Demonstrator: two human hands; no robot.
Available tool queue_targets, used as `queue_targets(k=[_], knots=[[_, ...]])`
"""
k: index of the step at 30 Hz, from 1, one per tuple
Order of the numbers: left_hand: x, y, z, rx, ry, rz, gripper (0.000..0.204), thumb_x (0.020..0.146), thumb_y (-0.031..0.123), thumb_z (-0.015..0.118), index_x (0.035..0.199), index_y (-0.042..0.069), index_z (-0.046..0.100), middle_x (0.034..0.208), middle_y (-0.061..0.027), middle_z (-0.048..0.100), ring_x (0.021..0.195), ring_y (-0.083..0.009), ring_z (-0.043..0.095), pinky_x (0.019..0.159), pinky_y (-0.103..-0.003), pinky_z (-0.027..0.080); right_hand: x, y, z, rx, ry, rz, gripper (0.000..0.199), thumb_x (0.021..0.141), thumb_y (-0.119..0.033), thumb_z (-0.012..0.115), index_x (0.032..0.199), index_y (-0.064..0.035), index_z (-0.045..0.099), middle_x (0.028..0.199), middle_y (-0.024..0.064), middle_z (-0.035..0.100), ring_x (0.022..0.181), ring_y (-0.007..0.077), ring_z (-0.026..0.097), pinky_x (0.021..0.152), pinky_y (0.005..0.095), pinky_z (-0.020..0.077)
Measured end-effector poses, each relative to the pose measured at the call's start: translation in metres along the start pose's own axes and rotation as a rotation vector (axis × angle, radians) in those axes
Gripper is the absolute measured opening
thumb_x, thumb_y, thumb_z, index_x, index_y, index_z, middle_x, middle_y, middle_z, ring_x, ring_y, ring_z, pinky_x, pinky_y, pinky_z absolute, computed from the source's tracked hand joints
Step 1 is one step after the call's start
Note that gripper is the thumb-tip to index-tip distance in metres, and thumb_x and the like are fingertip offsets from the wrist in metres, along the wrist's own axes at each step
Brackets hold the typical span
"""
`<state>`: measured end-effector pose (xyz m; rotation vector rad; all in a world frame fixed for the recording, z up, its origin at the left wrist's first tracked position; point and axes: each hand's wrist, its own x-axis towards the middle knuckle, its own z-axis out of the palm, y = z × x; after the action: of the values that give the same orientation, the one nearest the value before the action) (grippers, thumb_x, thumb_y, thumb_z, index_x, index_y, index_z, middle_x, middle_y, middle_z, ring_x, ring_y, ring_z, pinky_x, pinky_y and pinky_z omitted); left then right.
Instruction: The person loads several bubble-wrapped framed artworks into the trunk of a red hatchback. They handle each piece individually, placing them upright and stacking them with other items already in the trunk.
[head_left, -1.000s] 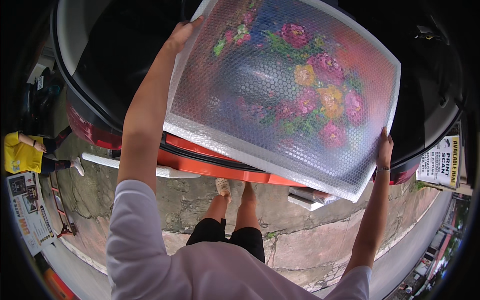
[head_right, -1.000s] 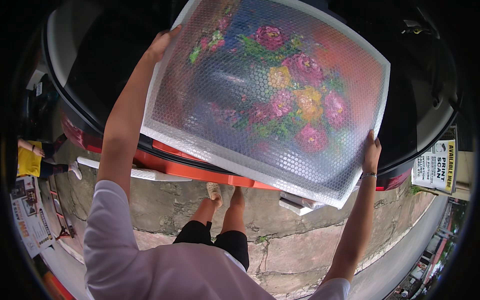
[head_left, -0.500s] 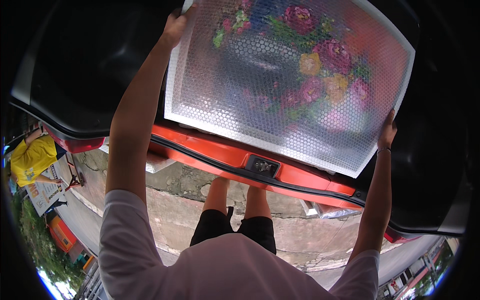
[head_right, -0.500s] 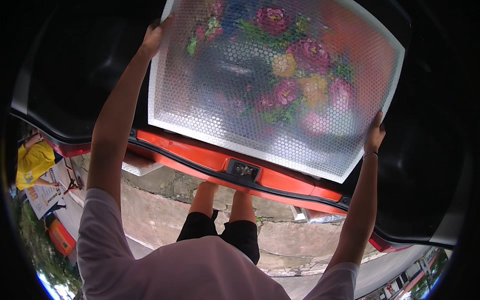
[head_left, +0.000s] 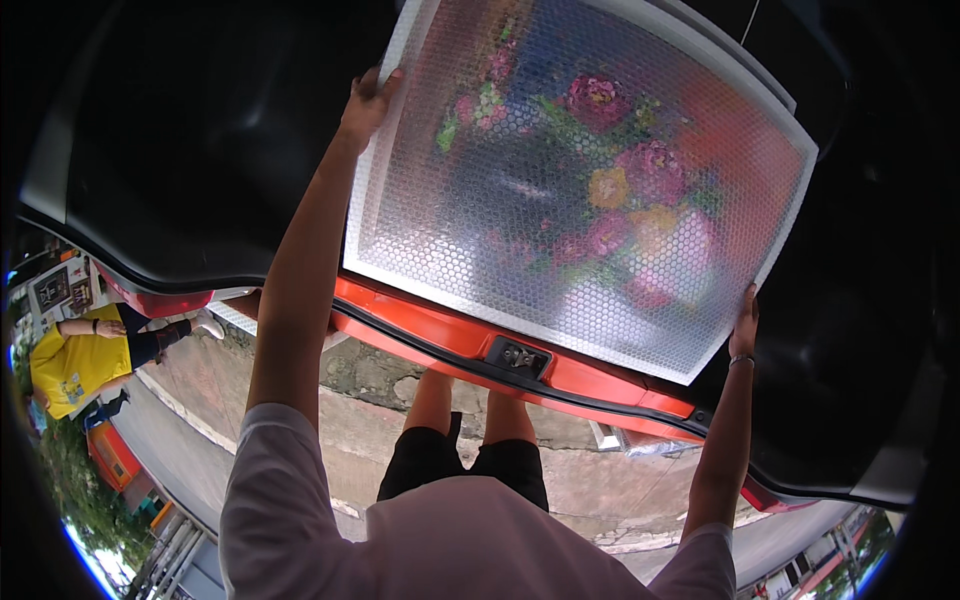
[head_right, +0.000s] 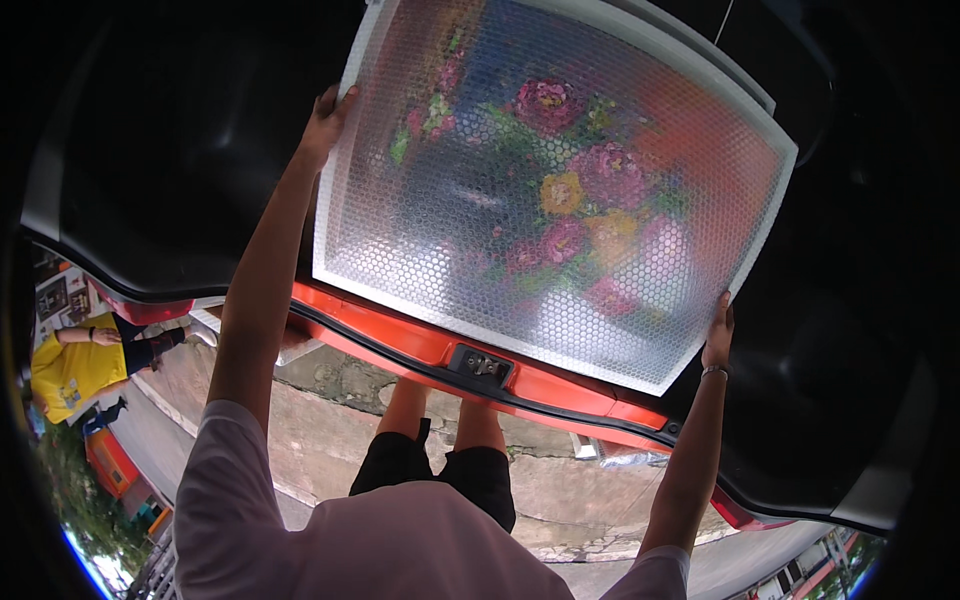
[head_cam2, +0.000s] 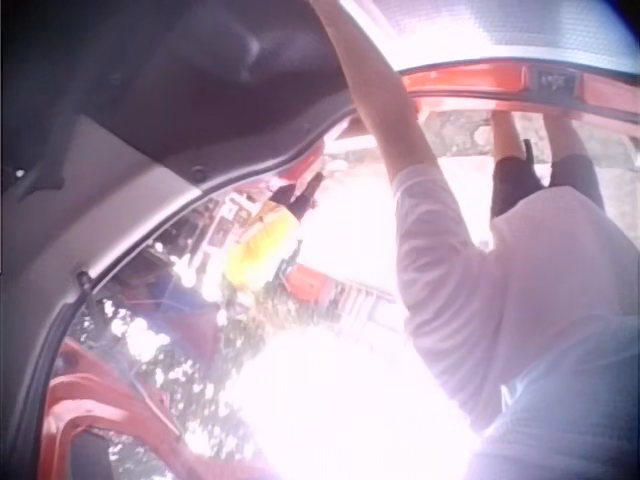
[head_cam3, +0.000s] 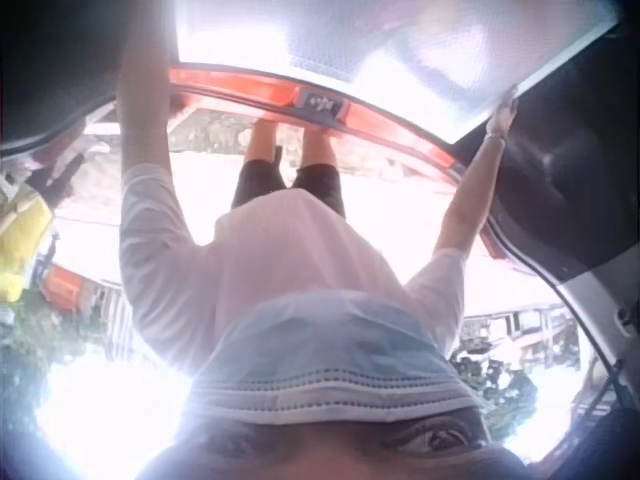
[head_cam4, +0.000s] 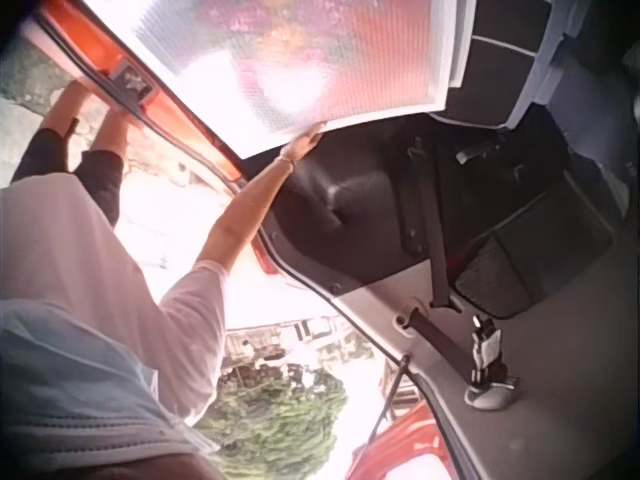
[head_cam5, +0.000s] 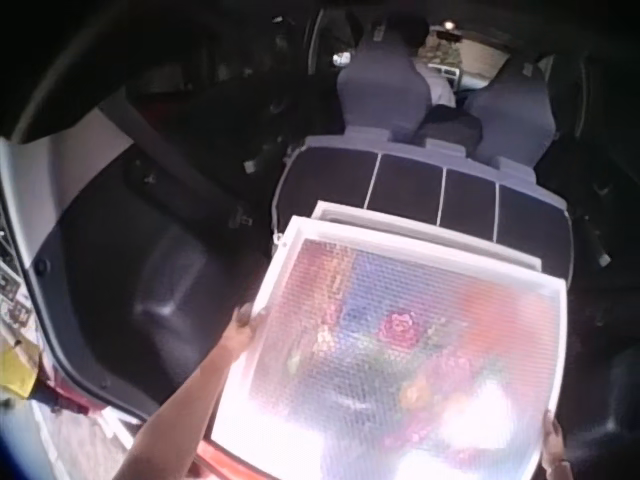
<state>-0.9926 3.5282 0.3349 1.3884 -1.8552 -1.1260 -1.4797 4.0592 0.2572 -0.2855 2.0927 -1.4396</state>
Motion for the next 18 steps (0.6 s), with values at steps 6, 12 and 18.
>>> queue_targets(k=[6,12,18], knots=[[-0.060,-0.034,-0.013,-0.131,-0.079,-0.004,0.092,0.087,0.064,0.060,0.146,-0.002,0.037,0.144,-0.0223,0.044,0.135,-0.0304,0.040,0.113,-0.039,0.030,-0.003,0.037,-0.008,0.221,-0.085,0.127,0.098,0.087,-0.068,0.055,0.143,0.0102,0.032,0.145,0.0187,0.043,0.133,0.0295,0.042,0.111,0.0399,0.0319],[-0.055,-0.050,-0.011,-0.179,-0.109,0.016,0.090,0.089,0.062,0.059,0.146,-0.004,0.036,0.147,-0.0217,0.040,0.137,-0.0300,0.037,0.114,-0.039,0.027,0.003,0.039,-0.015,0.265,-0.191,0.114,0.095,0.088,-0.065,0.056,0.145,0.0063,0.031,0.147,0.0191,0.041,0.134,0.0302,0.041,0.112,0.0402,0.0317],[-0.077,-0.054,-0.017,-0.186,-0.148,-0.108,0.089,0.092,0.063,0.053,0.146,-0.006,0.034,0.147,-0.0199,0.041,0.138,-0.0284,0.036,0.114,-0.038,0.026,-0.015,0.048,-0.011,0.397,-0.092,0.211,0.091,0.090,-0.062,0.056,0.145,0.0059,0.032,0.148,0.0176,0.040,0.135,0.0290,0.040,0.113,0.0401,0.0310]])
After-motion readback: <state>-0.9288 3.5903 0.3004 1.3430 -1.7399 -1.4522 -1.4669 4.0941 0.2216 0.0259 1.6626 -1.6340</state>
